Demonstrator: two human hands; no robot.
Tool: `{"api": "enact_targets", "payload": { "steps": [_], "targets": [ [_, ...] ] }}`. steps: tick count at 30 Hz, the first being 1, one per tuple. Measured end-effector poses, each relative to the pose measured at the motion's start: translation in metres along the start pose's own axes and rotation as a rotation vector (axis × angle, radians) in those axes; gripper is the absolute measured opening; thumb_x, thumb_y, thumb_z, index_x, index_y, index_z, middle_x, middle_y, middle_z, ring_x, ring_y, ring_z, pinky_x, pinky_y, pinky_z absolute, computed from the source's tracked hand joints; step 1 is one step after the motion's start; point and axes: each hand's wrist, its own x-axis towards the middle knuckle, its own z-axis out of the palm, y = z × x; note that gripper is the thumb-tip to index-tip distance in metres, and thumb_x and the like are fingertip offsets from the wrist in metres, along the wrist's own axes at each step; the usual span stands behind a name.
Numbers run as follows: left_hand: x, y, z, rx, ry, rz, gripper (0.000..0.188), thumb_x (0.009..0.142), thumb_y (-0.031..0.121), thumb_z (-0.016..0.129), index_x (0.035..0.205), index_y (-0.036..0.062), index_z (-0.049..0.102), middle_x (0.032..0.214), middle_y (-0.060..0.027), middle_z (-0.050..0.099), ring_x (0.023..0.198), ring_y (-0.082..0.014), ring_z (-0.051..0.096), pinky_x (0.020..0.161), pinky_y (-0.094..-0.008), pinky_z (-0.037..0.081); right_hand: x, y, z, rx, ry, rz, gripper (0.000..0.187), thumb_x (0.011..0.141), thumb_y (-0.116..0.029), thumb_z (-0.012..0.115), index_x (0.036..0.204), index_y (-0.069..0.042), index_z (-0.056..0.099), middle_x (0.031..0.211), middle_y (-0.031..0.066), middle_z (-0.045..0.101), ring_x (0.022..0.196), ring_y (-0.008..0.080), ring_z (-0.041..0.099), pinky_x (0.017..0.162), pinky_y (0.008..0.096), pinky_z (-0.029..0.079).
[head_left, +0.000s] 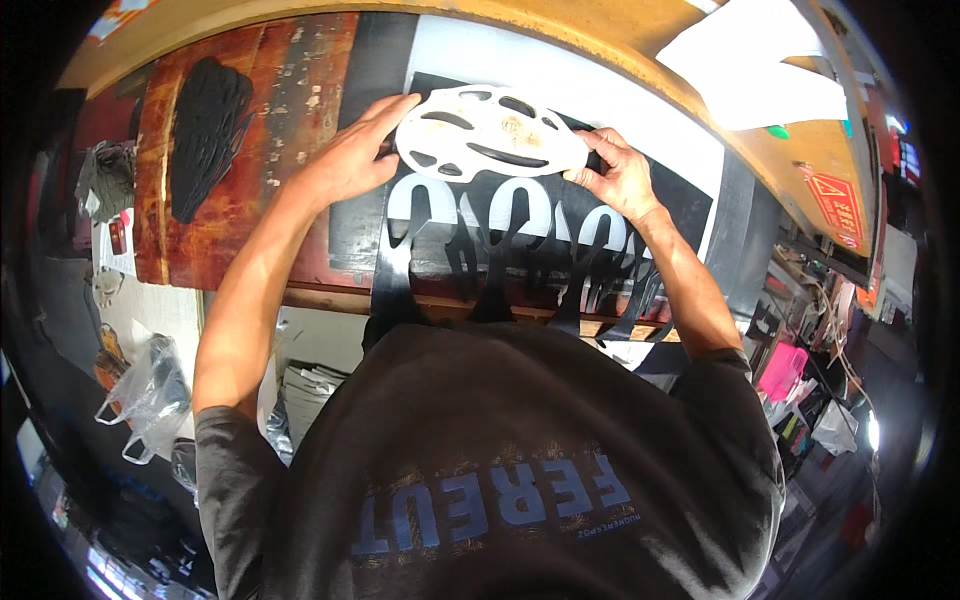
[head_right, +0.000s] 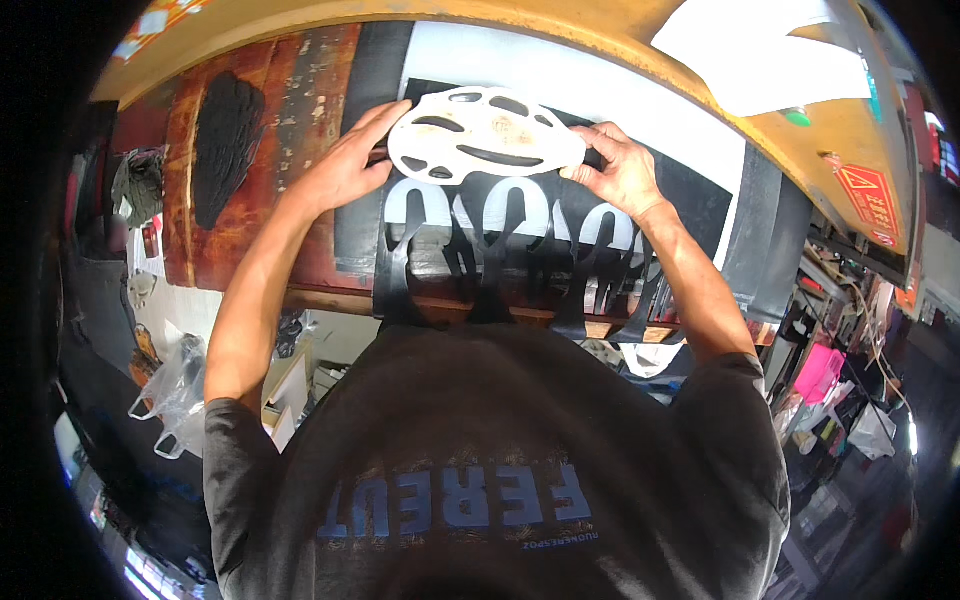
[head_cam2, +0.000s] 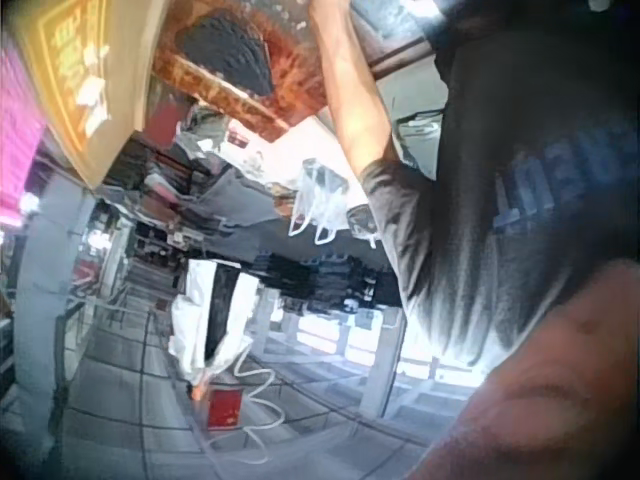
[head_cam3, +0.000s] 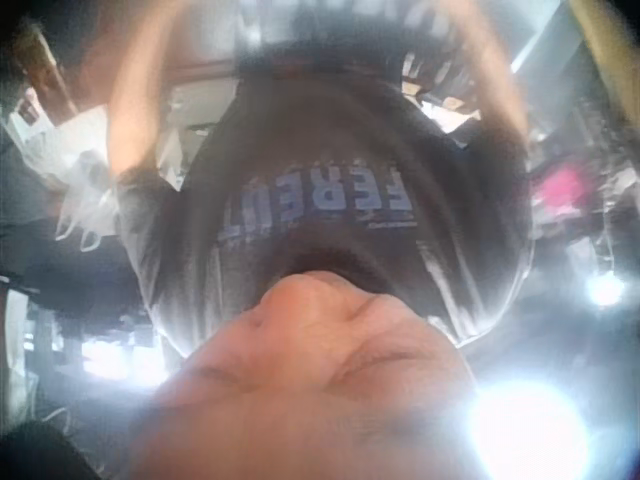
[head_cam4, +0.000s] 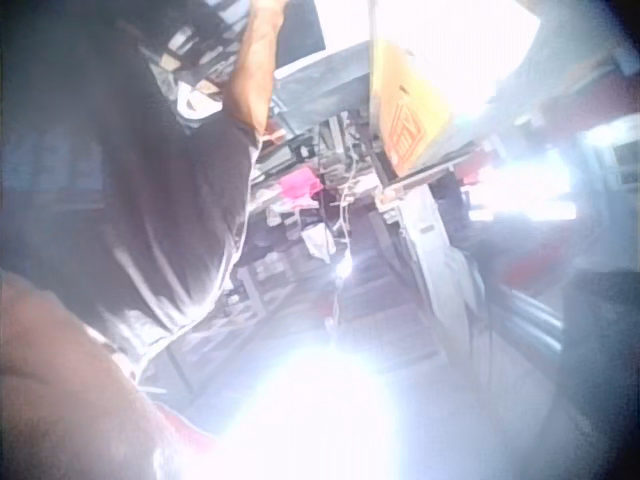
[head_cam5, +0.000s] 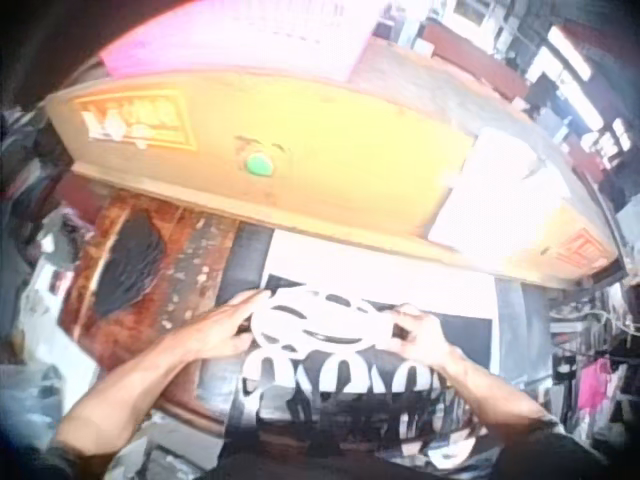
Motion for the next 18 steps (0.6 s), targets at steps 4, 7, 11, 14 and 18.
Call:
{"api": "enact_targets", "payload": {
  "steps": [4,7,11,14,18],
  "targets": [
    [0.003,-0.008,0.005,0.056,0.042,0.054,0.088,0.090,-0.006,0.060,0.170,0.0129,0.029,0.171,-0.0190,0.031,0.154,-0.0371,0.041,0.124,-0.0446,0.045,0.001,0.002,0.001,-0.004,-0.041,0.044,0.065,0.083,-0.046,0.092,0.137,-0.015,0.074,0.112,0.0026,0.070,0.090,0.0174,0.067,0.080,0.0321,0.055],
    [0.003,-0.011,0.013,0.023,0.042,-0.010,0.088,0.091,0.003,0.067,0.170,0.0120,0.029,0.173,-0.0167,0.031,0.153,-0.0360,0.044,0.123,-0.0429,0.045,0.000,0.005,0.004,0.026,0.001,-0.048,0.062,0.083,-0.043,0.093,0.137,-0.018,0.074,0.112,0.0033,0.070,0.090,0.0187,0.068,0.081,0.0331,0.055],
    [0.004,-0.012,0.015,0.073,0.073,-0.005,0.089,0.089,0.012,0.072,0.168,0.0100,0.031,0.172,-0.0163,0.035,0.152,-0.0364,0.046,0.125,-0.0420,0.042,0.000,0.007,0.006,-0.044,-0.033,0.072,0.066,0.083,-0.046,0.092,0.140,-0.017,0.072,0.113,0.0043,0.068,0.094,0.0210,0.067,0.084,0.0335,0.054],
    [0.004,-0.012,0.016,0.093,0.082,0.004,0.091,0.089,0.017,0.076,0.168,0.0104,0.031,0.172,-0.0156,0.037,0.152,-0.0362,0.046,0.125,-0.0428,0.042,-0.001,0.007,0.006,-0.048,-0.044,0.087,0.066,0.084,-0.046,0.091,0.140,-0.017,0.072,0.114,0.0049,0.067,0.093,0.0208,0.066,0.083,0.0334,0.054],
    [0.002,-0.013,0.018,0.191,0.099,0.012,0.092,0.090,0.012,0.080,0.169,0.0137,0.031,0.171,-0.0152,0.038,0.154,-0.0360,0.044,0.127,-0.0434,0.041,-0.003,0.008,0.006,-0.040,-0.045,0.048,0.066,0.085,-0.041,0.092,0.142,-0.015,0.072,0.115,0.0013,0.065,0.085,0.0138,0.059,0.077,0.0295,0.051]
  ]
}}
